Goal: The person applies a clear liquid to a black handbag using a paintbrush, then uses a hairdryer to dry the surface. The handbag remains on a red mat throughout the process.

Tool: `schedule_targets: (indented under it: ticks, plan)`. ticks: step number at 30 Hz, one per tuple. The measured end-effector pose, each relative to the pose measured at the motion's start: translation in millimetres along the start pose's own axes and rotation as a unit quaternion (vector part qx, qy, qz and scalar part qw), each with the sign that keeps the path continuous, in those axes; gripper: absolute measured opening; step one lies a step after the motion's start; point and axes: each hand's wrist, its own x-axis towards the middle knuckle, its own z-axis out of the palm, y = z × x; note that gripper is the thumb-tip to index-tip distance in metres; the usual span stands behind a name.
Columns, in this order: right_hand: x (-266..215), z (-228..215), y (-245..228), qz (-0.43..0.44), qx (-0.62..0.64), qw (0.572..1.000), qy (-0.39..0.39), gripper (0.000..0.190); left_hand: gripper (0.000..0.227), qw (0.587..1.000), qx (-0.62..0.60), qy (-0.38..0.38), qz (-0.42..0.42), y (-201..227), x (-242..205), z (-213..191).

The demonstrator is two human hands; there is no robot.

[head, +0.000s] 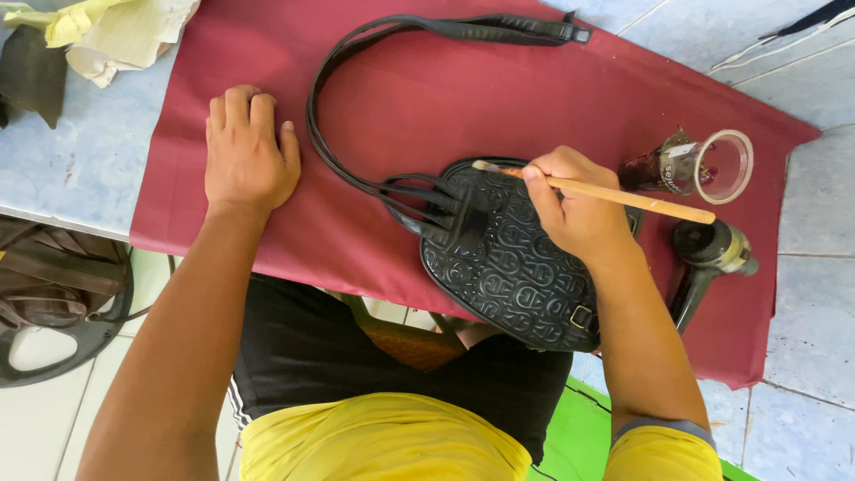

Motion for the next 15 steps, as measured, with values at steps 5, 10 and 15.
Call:
schedule_targets:
  ticks: [5, 10, 15]
  plan:
    - [-11, -8, 7, -0.01, -0.014, 0.999, 0.034, 0.025, 0.022, 1.0, 0.001, 0.005, 0.005, 0, 0, 0]
    - [-25, -18, 11, -0.005, -0.03, 0.996, 0.079, 0.021, 0.021, 1.0, -0.004, 0.006, 0.007, 0, 0, -2]
    - [-41, -24, 14, 0.056, 0.086, 0.991, 0.082, 0.028, 0.021, 1.0, 0.003, 0.011, 0.014, 0, 0, 0]
